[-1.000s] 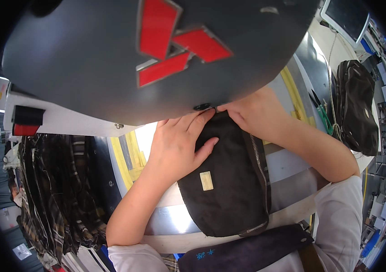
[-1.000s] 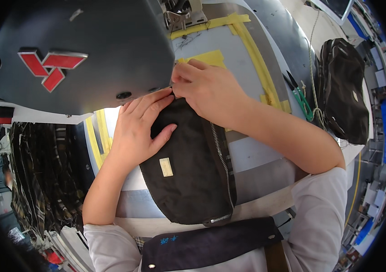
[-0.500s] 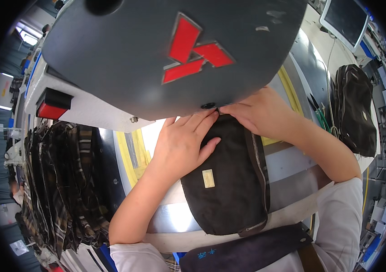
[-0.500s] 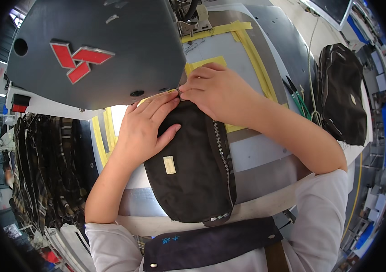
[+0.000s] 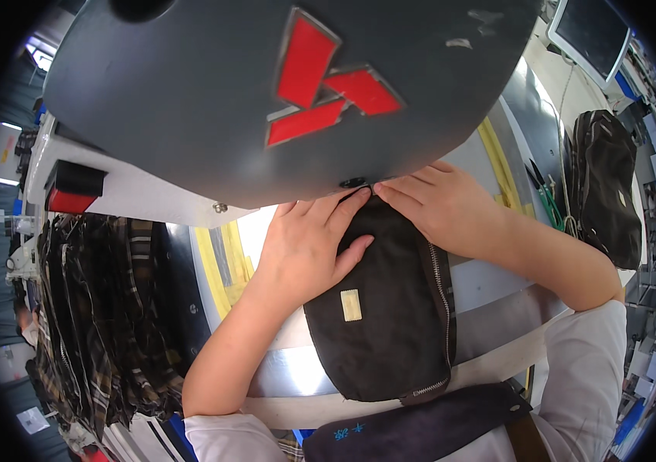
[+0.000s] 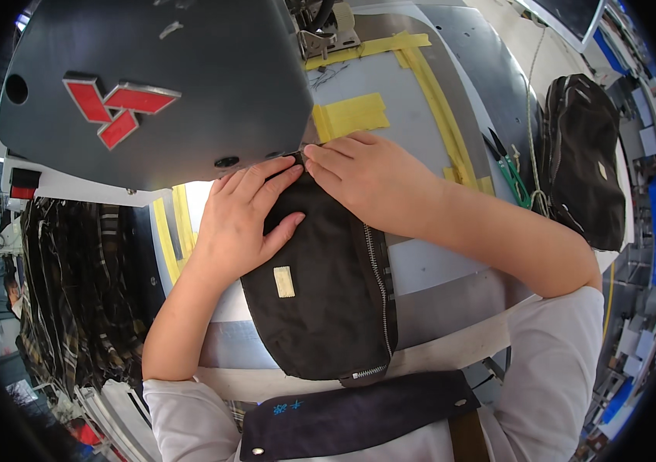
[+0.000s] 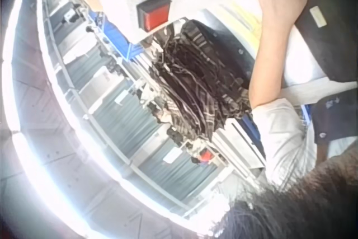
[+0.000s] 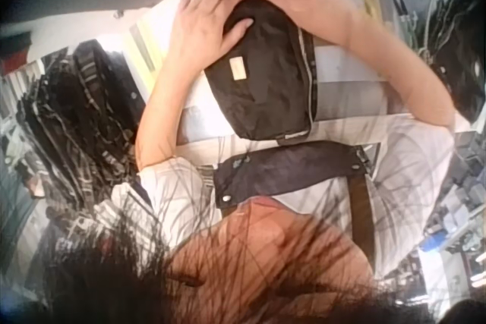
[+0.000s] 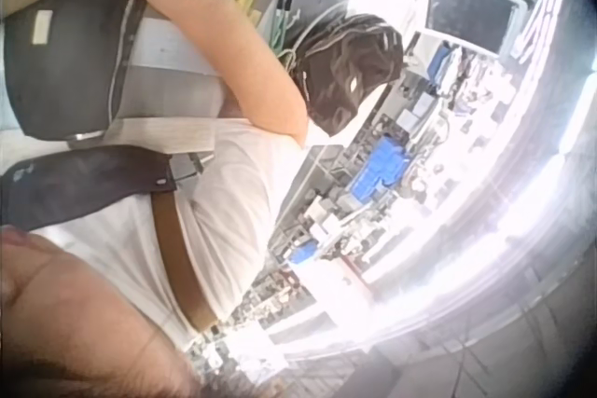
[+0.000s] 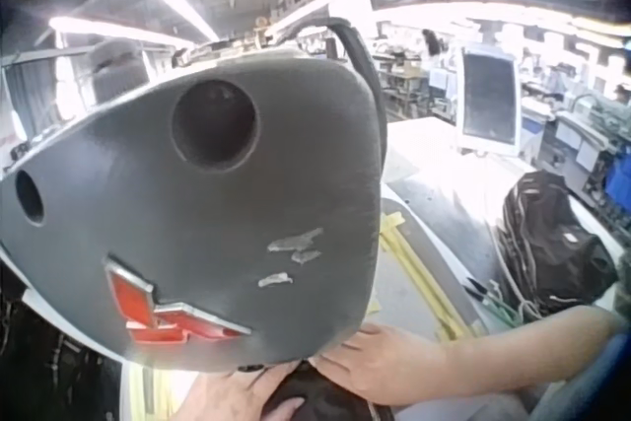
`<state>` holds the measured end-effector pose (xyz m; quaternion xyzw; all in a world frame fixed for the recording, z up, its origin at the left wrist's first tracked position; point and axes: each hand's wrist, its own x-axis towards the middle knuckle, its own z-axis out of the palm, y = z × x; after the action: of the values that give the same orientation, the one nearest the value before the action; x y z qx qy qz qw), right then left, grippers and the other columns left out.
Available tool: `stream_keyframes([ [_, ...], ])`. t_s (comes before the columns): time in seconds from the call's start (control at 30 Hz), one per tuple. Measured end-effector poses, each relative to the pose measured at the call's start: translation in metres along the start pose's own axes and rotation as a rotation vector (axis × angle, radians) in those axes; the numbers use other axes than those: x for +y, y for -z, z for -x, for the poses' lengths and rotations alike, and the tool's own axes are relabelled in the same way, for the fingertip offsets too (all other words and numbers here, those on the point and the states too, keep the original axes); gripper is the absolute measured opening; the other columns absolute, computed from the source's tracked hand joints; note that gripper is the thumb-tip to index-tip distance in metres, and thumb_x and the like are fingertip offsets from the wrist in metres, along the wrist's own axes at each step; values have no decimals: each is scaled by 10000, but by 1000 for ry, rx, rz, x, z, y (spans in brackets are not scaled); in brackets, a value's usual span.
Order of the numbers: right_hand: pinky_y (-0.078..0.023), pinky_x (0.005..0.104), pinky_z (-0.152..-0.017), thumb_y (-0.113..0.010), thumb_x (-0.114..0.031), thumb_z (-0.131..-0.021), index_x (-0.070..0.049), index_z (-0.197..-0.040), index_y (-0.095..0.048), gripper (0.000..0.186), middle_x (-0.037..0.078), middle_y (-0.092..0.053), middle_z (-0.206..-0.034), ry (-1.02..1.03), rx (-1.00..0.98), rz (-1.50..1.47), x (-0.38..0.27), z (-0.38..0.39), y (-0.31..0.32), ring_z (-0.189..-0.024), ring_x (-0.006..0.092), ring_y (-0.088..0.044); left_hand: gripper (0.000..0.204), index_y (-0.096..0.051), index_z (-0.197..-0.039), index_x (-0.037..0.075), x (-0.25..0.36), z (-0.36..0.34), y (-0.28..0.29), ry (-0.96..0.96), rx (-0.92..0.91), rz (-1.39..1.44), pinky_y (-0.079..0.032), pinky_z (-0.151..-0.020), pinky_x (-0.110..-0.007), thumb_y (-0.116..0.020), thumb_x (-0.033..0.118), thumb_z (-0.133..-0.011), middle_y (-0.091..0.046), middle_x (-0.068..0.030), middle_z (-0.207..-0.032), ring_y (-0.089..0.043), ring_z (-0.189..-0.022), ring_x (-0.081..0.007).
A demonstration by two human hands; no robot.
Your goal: The person aligns the zipper of a black bag under a sewing machine needle and sews the seam. They then pick up a plaid bag, inspect it, and place it aside. The person returns to the black bag, aligns the zipper again, and continues sewing the seam.
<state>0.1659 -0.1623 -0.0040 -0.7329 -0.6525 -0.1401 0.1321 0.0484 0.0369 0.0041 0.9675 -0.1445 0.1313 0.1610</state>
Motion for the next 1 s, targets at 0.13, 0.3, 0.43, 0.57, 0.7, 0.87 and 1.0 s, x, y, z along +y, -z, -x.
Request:
stream_keyframes([
  [0.13,-489,349,-900,-566,-103,-774,34,-1092,-610,349,127,-610,-1166,-4,-1,-9,0,0,-1,-1031,231,-603,488,-600,-1162,80,-1,1,0,18,6,18,-440,-870,-377,-729,214,-711,-597,-45,-1215,-589,-1052,-243],
  [0.3,-494,346,-892,-567,-107,-775,36,-1105,-602,362,128,-600,-1177,14,-15,-4,1,-1,0,-1022,229,-605,478,-606,-1147,77,-2,1,-1,16,19,27,-440,-864,-368,-732,206,-704,-602,-41,-1210,-595,-1034,-244],
  [0.43,-498,341,-881,-570,-113,-772,34,-1108,-599,368,127,-596,-1181,27,-19,3,2,-1,1,-1015,227,-606,473,-612,-1139,74,-2,2,-1,40,12,55,-443,-863,-362,-735,196,-699,-601,-44,-1208,-599,-1016,-248],
  [0.57,-502,330,-866,-574,-118,-767,31,-1103,-600,369,122,-598,-1173,36,-9,21,2,-1,1,-998,217,-609,480,-610,-1141,69,-2,0,1,26,11,54,-445,-866,-362,-737,190,-694,-601,-51,-1205,-599,-1020,-252],
  [0.7,-508,321,-848,-579,-120,-761,29,-1093,-601,364,120,-602,-1158,43,-17,44,2,-1,0,-974,209,-612,486,-610,-1143,62,-1,-1,0,25,-3,49,-452,-861,-366,-740,185,-692,-602,-57,-1202,-598,-1035,-258],
  [0.87,-512,317,-837,-580,-119,-762,34,-1079,-601,353,123,-611,-1136,81,-9,80,5,-4,2,-959,205,-616,468,-621,-1127,48,-5,-5,3,33,-34,73,-479,-836,-374,-744,184,-697,-615,-70,-1174,-618,-1000,-276],
  [1.0,-515,316,-831,-581,-120,-766,40,-1068,-601,343,124,-614,-1129,88,-26,91,6,-7,4,-938,202,-621,456,-627,-1112,36,-9,-4,2,23,0,75,-491,-833,-380,-748,185,-699,-620,-80,-1164,-626,-987,-284],
])
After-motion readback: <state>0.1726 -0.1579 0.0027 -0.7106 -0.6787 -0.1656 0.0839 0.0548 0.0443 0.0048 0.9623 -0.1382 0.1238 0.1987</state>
